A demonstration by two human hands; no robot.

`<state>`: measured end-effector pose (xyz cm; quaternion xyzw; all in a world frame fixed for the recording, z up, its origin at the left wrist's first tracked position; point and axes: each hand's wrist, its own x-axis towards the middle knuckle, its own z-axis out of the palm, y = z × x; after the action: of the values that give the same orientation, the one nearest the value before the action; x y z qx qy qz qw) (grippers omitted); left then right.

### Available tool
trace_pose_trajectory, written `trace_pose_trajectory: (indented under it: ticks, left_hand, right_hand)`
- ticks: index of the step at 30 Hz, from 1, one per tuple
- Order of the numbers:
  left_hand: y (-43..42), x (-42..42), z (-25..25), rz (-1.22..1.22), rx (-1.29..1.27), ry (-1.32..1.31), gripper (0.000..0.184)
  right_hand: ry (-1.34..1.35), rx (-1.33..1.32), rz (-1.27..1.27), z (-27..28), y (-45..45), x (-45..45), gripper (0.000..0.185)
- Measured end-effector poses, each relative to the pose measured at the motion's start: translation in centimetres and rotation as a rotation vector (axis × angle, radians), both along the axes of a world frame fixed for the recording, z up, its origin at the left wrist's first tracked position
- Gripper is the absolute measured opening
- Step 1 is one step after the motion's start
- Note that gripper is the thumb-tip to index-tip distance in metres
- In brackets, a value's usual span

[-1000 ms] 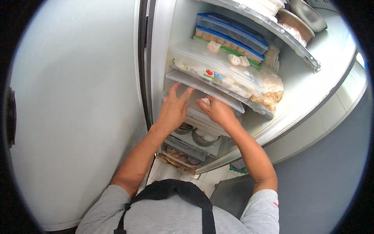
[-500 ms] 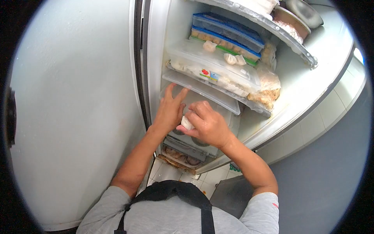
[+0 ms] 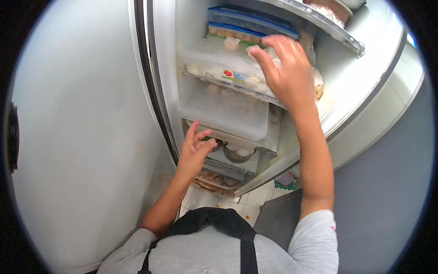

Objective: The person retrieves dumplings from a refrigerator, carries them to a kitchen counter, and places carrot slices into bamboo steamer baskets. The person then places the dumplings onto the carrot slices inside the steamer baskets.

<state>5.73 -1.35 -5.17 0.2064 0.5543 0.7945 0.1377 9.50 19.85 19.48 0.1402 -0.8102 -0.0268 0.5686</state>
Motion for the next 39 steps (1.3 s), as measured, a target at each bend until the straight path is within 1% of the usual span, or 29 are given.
trace_pose_trajectory:
  ticks: [2,3,4,6,8,10,11,14,16,17,18,19,20,21,22,24,27,30,33,36,37,39]
  left_hand:
    - [-0.2,1.1,0.5,-0.172,0.17,-0.251,0.099]
    - [-0.7,1.7,1.7,-0.268,0.229,-0.29,0.102]
    - [-0.6,1.9,2.0,-0.278,0.256,-0.299,0.1]
    - [0.0,1.9,2.6,-0.292,0.316,-0.31,0.096]
    - [0.5,1.3,2.7,-0.283,0.363,-0.347,0.097]
    - [1.2,1.0,3.6,-0.261,0.362,-0.367,0.099]
    - [1.8,0.9,4.1,-0.251,0.383,-0.371,0.1]
    - [3.6,-0.2,4.8,-0.222,0.449,-0.393,0.101]
    - [6.2,-4.2,4.1,-0.215,0.489,-0.411,0.1]
    - [7.6,-6.3,4.9,-0.243,0.436,-0.463,0.098]
    - [8.9,-8.1,5.5,-0.265,0.386,-0.52,0.095]
    - [9.9,-9.6,4.7,-0.262,0.363,-0.498,0.092]
    - [10.8,-10.9,3.5,-0.262,0.334,-0.477,0.089]
    - [11.3,-11.6,3.0,-0.264,0.306,-0.446,0.086]
    - [10.5,-10.6,3.7,-0.24,0.298,-0.412,0.081]
    - [8.1,-7.5,4.0,-0.194,0.283,-0.344,0.071]
    - [4.6,-5.3,2.9,-0.295,0.208,-0.204,0.055]
    - [3.4,-4.9,1.7,-0.394,0.147,-0.188,0.048]
    - [3.9,-5.3,1.6,-0.426,0.137,-0.195,0.052]
    - [7.1,-7.5,2.0,-0.288,0.29,-0.402,0.052]
    - [8.4,-8.7,2.5,-0.293,0.319,-0.456,0.051]
    - [11.4,-11.5,3.1,-0.299,0.381,-0.559,0.048]
  right_hand:
    - [-0.031,-0.163,-0.057,-3.8,-1.9,4.8,0.025]
    - [-0.15,-0.3,-0.092,-6.3,-2.6,7.2,0.022]
    - [-0.189,-0.327,-0.129,-9.4,-2.5,8.9,0.031]
    - [-0.32,-0.465,-0.267,-14.8,-2.5,10.3,0.06]
    - [-0.476,-0.607,-0.501,-19.8,-1.7,9.3,0.089]
    - [-0.48,-0.679,-0.389,-23.6,0.1,6.9,0.098]
    - [-0.483,-0.71,-0.332,-24.2,0.5,6.3,0.103]
    - [-0.511,-0.895,-0.292,-22.0,-0.8,4.3,0.1]
    - [-0.354,-0.795,-0.386,-22.7,1.5,2.2,0.099]
    - [-0.278,-0.744,-0.431,-23.6,3.3,0.5,0.098]
    - [-0.315,-0.762,-0.434,-24.5,6.4,-1.6,0.099]
    - [-0.36,-0.782,-0.439,-25.1,9.6,-3.4,0.1]
    - [-0.506,-0.822,-0.476,-24.3,12.1,-5.1,0.097]
    - [-0.531,-0.797,-0.476,-24.2,13.0,-5.9,0.094]
    - [-0.555,-0.772,-0.475,-23.9,13.7,-6.6,0.091]
    - [-0.374,-0.596,-0.41,-24.3,14.3,-7.3,0.084]
    - [-0.52,-0.821,-0.463,-20.5,10.6,-4.8,0.08]
    - [-0.537,-0.673,-0.476,-20.4,11.3,-5.0,0.074]
    - [-0.466,-0.575,-0.388,-21.9,14.0,-6.8,0.064]
    - [-0.309,-0.509,-0.463,-24.8,16.7,-9.8,0.054]
    - [-0.201,-0.378,-0.502,-26.7,18.0,-11.1,0.055]
    - [-0.263,-0.409,-0.509,-26.5,17.4,-11.5,0.058]
